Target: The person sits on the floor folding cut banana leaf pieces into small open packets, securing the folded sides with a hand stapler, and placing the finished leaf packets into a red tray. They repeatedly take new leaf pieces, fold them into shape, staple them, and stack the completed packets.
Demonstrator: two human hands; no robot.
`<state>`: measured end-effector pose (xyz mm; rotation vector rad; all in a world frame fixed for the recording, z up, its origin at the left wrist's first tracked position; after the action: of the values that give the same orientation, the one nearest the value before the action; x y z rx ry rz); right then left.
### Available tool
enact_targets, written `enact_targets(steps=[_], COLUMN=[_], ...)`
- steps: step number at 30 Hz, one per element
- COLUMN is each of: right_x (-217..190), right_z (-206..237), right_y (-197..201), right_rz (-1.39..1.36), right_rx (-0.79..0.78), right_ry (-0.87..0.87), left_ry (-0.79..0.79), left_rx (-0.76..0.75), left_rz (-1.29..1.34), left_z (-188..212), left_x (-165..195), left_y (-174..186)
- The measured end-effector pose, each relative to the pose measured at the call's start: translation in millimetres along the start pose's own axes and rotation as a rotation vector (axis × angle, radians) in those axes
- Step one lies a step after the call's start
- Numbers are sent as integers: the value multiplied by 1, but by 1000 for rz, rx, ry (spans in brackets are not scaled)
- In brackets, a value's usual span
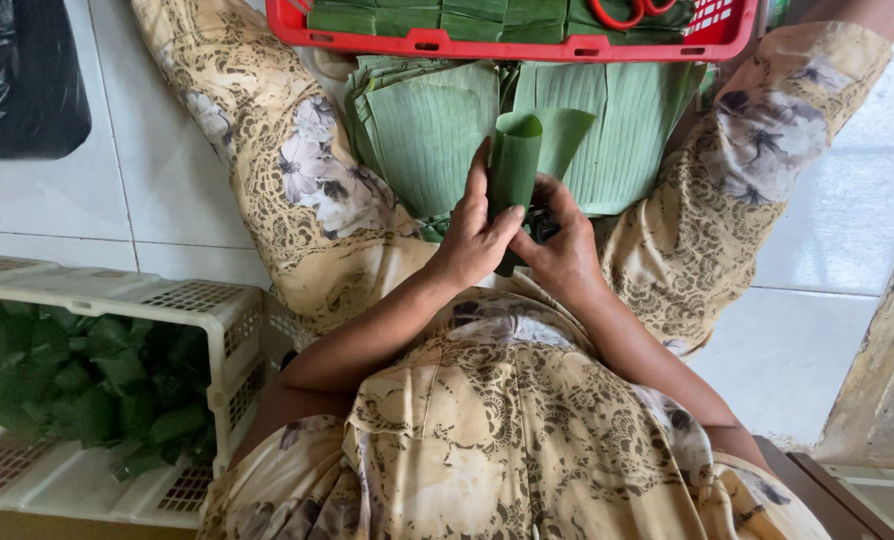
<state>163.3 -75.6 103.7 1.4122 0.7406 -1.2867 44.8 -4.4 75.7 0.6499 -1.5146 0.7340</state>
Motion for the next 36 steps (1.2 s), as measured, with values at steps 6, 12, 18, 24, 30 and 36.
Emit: enact_targets(steps=[6,12,18,24,30,36], right_x=[9,-8,-3,17,33,50], right_z=[5,13,18,1,2,14], right_y=[6,13,17,22,27,20], right_rz=[-103,77,186,-389,-791,-420], right_rx=[-14,24,64,-30,164,-85], right_ry=[-281,-24,-17,-270,-462,-390], left_ry=[198,248,227,421,456,383], left_rx=[-21,-57,-56,-88,-71,-91], left_rz=[233,-37,50,420,552,507], left_z=[-3,-2,1,13,19,15], left_x=[-2,5,2,-17,-23,-17], left_y=[12,22,25,9,4,11])
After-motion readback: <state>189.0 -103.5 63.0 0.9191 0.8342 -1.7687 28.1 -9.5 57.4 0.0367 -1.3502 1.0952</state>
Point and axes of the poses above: each hand's wrist, its own z-axis away from the middle knuckle, its own y-axis out of the back of the hand, x = y × z, the point moved 5 cm from there along -z, towards the middle knuckle, and after that the axes turned 3 degrees about -z, right-handed, at the moved point
